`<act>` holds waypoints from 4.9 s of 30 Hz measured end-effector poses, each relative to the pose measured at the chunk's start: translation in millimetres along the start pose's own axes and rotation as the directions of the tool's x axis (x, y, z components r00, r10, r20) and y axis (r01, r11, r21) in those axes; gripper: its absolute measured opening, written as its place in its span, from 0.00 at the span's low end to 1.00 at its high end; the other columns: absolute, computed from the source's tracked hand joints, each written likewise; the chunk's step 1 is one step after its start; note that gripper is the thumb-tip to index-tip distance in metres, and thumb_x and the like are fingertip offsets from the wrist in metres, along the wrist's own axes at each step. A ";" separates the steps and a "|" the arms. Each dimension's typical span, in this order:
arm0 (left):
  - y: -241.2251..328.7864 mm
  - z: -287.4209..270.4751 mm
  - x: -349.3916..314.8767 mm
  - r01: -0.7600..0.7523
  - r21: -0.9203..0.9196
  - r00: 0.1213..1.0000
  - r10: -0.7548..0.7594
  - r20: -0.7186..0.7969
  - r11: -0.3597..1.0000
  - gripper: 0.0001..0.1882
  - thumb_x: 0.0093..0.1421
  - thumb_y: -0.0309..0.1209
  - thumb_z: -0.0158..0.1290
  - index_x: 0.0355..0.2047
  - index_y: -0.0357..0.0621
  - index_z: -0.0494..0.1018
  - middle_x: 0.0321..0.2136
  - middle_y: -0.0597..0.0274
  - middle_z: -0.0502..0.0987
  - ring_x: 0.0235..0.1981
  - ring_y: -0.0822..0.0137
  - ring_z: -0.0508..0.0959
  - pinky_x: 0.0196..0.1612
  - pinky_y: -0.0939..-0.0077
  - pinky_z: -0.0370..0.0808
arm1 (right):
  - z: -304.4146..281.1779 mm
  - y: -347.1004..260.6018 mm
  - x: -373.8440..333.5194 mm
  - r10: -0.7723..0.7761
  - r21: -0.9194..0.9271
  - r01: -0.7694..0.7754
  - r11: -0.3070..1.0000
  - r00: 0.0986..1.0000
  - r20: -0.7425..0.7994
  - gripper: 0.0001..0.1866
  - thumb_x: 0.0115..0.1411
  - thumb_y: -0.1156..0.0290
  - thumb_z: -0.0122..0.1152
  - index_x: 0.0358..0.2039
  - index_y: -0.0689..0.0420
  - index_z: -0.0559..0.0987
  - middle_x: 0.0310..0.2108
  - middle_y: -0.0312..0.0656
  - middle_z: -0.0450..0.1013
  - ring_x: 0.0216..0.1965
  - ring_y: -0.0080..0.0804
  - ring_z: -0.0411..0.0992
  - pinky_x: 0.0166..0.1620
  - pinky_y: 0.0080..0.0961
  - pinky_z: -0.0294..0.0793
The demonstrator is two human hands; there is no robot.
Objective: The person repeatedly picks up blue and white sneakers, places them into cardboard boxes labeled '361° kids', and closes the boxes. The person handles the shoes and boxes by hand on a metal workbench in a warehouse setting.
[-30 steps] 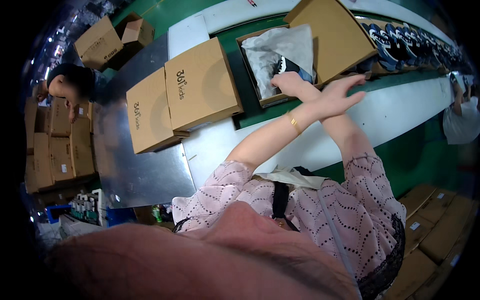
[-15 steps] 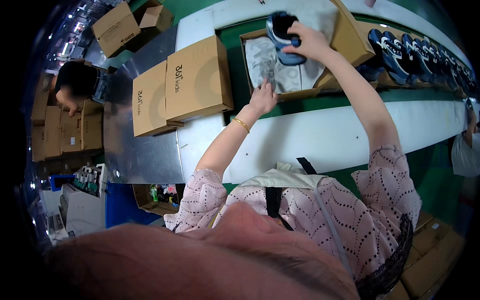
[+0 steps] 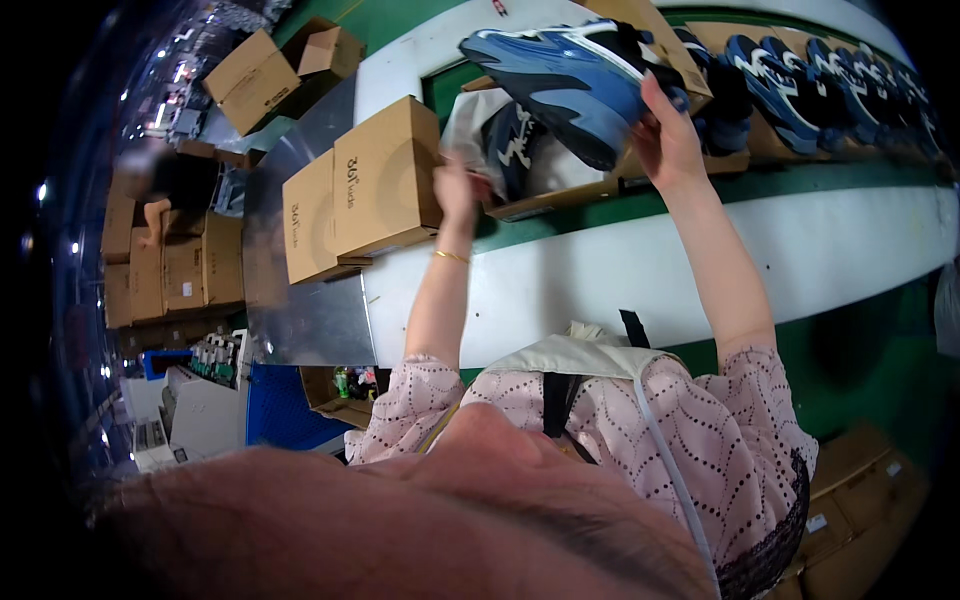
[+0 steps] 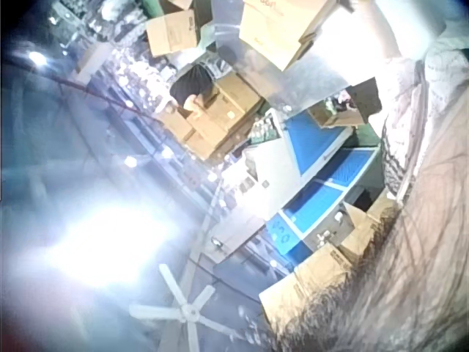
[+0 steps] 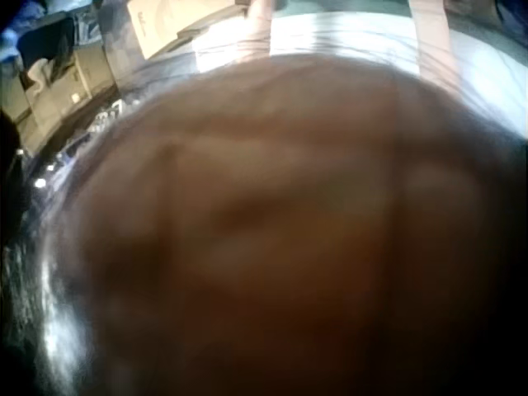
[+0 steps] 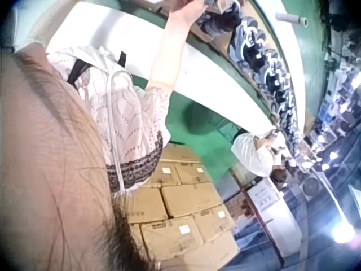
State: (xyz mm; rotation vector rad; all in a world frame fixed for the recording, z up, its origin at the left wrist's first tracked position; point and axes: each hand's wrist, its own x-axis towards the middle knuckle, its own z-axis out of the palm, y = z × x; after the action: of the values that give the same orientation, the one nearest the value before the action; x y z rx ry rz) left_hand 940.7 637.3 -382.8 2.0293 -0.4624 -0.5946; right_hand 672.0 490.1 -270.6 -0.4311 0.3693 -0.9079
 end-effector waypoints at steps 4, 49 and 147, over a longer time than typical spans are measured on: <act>-29.0 64.7 -23.9 -0.481 0.842 0.788 0.542 0.291 0.246 0.31 0.51 0.43 0.53 0.48 0.30 0.65 0.47 0.35 0.66 0.53 0.50 0.64 0.50 0.59 0.68 | -40.5 7.0 13.4 0.034 0.000 -0.035 0.999 0.994 -0.103 0.20 0.57 0.58 0.58 0.46 0.56 0.71 0.43 0.40 0.73 0.46 0.31 0.70 0.50 0.29 0.69; -10.4 -33.8 -116.4 -0.618 0.042 0.566 0.408 0.716 0.785 0.22 0.57 0.43 0.50 0.47 0.42 0.70 0.51 0.53 0.68 0.57 0.52 0.61 0.60 0.58 0.53 | -10.8 49.2 19.5 -0.035 -0.791 0.571 -0.221 0.806 0.591 0.15 0.47 0.72 0.64 0.36 0.56 0.73 0.37 0.39 0.67 0.42 0.40 0.67 0.42 0.28 0.69; -52.4 -39.1 66.1 -0.477 0.275 0.766 0.242 0.595 0.835 0.27 0.58 0.37 0.47 0.55 0.41 0.59 0.59 0.48 0.55 0.61 0.51 0.55 0.61 0.63 0.53 | 18.0 22.9 -16.5 -0.468 -0.092 0.466 0.880 0.821 -0.327 0.27 0.58 0.55 0.52 0.54 0.55 0.65 0.53 0.43 0.64 0.53 0.41 0.63 0.56 0.40 0.61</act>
State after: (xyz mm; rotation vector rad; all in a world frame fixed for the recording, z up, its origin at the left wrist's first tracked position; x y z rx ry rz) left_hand 1021.3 654.1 -425.9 2.0465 -1.4088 -0.8765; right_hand 686.7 519.6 -264.7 -0.3759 0.5999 -1.4751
